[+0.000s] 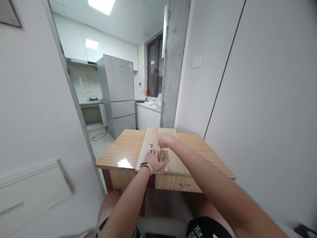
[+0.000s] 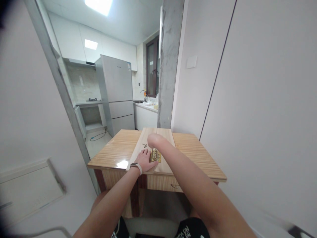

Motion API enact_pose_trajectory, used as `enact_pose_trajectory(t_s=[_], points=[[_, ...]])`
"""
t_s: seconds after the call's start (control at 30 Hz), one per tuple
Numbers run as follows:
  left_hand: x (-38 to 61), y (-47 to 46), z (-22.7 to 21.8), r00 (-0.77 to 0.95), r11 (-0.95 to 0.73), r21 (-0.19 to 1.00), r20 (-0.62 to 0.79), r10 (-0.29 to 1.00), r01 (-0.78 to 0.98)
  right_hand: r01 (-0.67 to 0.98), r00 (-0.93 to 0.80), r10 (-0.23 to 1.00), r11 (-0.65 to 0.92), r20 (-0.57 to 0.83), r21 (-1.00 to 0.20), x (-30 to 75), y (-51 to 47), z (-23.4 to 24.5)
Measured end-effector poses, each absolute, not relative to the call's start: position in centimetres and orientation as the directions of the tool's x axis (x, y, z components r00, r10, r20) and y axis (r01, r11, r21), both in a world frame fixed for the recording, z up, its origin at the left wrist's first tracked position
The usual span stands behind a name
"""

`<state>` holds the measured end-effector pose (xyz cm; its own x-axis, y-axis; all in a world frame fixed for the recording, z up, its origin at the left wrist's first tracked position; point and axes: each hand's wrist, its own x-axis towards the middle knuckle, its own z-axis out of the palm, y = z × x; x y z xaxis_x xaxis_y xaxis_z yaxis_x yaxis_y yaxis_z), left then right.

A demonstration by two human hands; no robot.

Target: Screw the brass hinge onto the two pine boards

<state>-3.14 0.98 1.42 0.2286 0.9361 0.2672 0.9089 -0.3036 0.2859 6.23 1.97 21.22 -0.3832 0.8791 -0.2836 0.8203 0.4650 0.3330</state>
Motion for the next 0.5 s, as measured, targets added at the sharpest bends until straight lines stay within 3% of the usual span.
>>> enact_pose_trajectory(t_s=[0.3,0.5], points=[[-3.0,1.1,1.4,0.225,-0.297,0.267,0.270,0.936,0.917,0.802,-0.460,0.861,0.508,-0.218,0.315,7.2,2.0,21.4],[-3.0,0.8,1.7,0.222,-0.285,0.282,0.234,0.946,0.916,0.864,-0.427,0.864,0.477,-0.266,0.162,7.8,2.0,21.1]])
